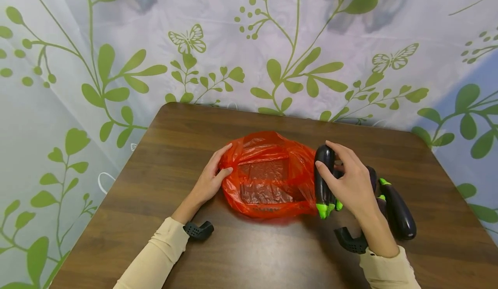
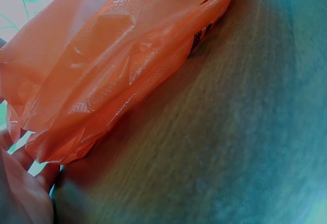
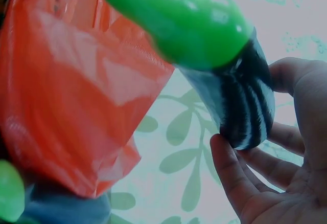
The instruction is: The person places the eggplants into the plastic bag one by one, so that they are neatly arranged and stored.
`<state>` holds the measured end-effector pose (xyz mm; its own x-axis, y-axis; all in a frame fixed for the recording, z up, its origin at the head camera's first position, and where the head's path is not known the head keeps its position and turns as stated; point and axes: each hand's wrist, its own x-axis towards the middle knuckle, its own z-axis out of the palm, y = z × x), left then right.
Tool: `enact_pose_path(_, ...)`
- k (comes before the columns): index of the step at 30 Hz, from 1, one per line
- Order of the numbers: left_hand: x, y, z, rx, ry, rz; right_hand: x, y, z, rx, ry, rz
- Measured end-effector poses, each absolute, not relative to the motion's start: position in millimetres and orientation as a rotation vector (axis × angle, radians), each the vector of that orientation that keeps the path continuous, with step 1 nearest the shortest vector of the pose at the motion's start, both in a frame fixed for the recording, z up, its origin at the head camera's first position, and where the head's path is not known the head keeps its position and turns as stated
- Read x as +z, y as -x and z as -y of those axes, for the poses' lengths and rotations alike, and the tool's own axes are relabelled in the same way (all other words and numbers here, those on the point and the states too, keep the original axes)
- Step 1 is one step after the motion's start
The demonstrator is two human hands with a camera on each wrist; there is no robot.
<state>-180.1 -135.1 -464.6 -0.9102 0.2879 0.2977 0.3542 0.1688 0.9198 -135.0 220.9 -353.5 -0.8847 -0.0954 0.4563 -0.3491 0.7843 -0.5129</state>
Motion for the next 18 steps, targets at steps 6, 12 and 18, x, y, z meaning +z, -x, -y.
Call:
enact_pose_path(6,-463.2,179.2,134.7,-1.880,0.645,2.359,-350.4,140.1,-209.1,0.872,-0.369,2.574)
enact_pose_path(12,-462.8,178.6,134.5,-1.876,0.629,2.375,-350.5,145.7,-197.7,0.885,-0.419,2.583)
enact_pose_path(18,-463.2,179.0,134.8,-1.860,0.620,2.386,-352.1,152.1,-183.8,0.888,-0.439,2.608)
